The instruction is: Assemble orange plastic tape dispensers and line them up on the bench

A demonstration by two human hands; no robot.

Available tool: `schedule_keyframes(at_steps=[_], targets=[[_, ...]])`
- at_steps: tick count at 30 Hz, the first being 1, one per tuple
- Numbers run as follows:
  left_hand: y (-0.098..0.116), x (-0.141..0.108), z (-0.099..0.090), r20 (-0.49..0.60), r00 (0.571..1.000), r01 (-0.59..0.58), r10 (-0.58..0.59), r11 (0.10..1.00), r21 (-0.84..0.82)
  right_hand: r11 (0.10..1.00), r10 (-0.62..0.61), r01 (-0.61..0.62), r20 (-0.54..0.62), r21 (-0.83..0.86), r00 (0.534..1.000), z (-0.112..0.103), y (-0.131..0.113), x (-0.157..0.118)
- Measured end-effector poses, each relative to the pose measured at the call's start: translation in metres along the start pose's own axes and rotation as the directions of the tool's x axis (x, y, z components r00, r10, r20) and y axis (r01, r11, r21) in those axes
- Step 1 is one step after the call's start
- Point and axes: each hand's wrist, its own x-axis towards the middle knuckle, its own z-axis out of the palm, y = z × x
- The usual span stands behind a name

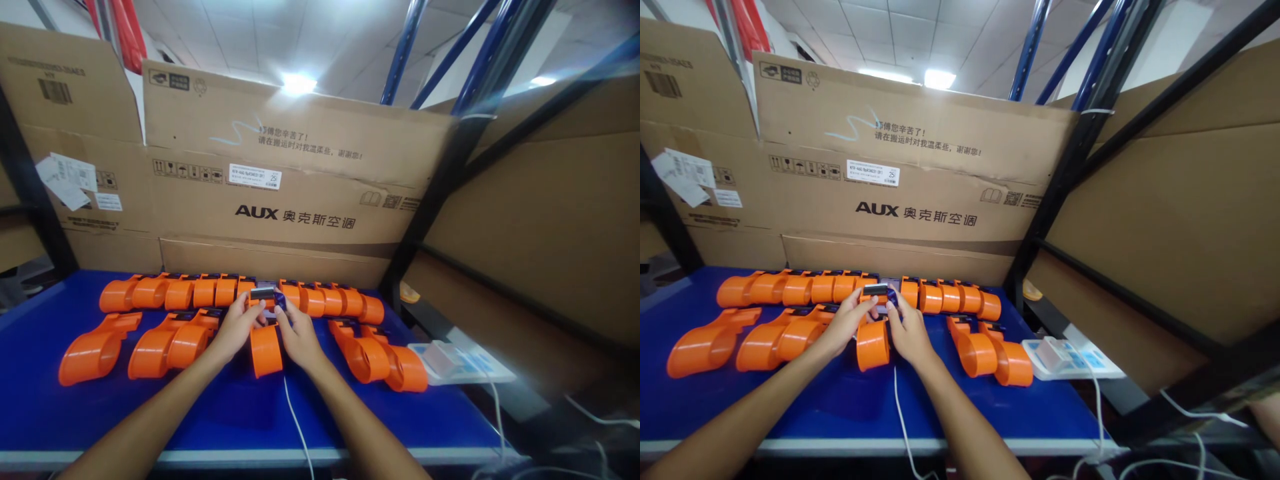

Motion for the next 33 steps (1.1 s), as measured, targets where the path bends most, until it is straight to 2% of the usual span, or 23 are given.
schedule_keyframes(at_steps=[3, 8, 11, 15, 20, 29, 33], targets=[[0.001, 0.000, 0.001, -0.011, 1.000, -0.006, 0.006, 1.000, -0.019, 0.997, -0.034, 0.036, 0.031, -0.071, 0.999, -0.001, 0.000, 0.000], [0.002, 0.000, 0.002, -0.008, 1.000, -0.008, 0.008, 1.000, -0.029, 0.986, -0.084, 0.077, -0.043, -0.147, 0.996, 0.000, -0.002, 0.000], [0.002, -0.001, 0.003, -0.006, 1.000, -0.011, 0.010, 1.000, -0.029, 0.990, -0.085, 0.079, -0.046, -0.113, 0.995, 0.000, -0.004, 0.000], [0.002, -0.001, 0.004, -0.011, 1.000, 0.003, -0.003, 1.000, -0.019, 1.000, -0.020, 0.020, -0.047, -0.011, 0.999, 0.002, -0.003, -0.003], [0.004, -0.003, 0.005, -0.032, 0.999, 0.013, -0.013, 1.000, -0.018, 1.000, 0.010, -0.011, -0.079, -0.009, 0.997, 0.001, -0.002, -0.002], [0.001, -0.003, 0.006, 0.021, 1.000, 0.013, -0.013, 1.000, 0.014, 0.996, -0.016, 0.007, -0.088, -0.092, 0.996, -0.005, -0.007, 0.000], [0.001, -0.004, 0.007, 0.054, 0.999, -0.002, 0.001, 1.000, 0.028, 0.978, -0.074, 0.050, -0.110, -0.205, 0.991, -0.011, -0.007, 0.001]])
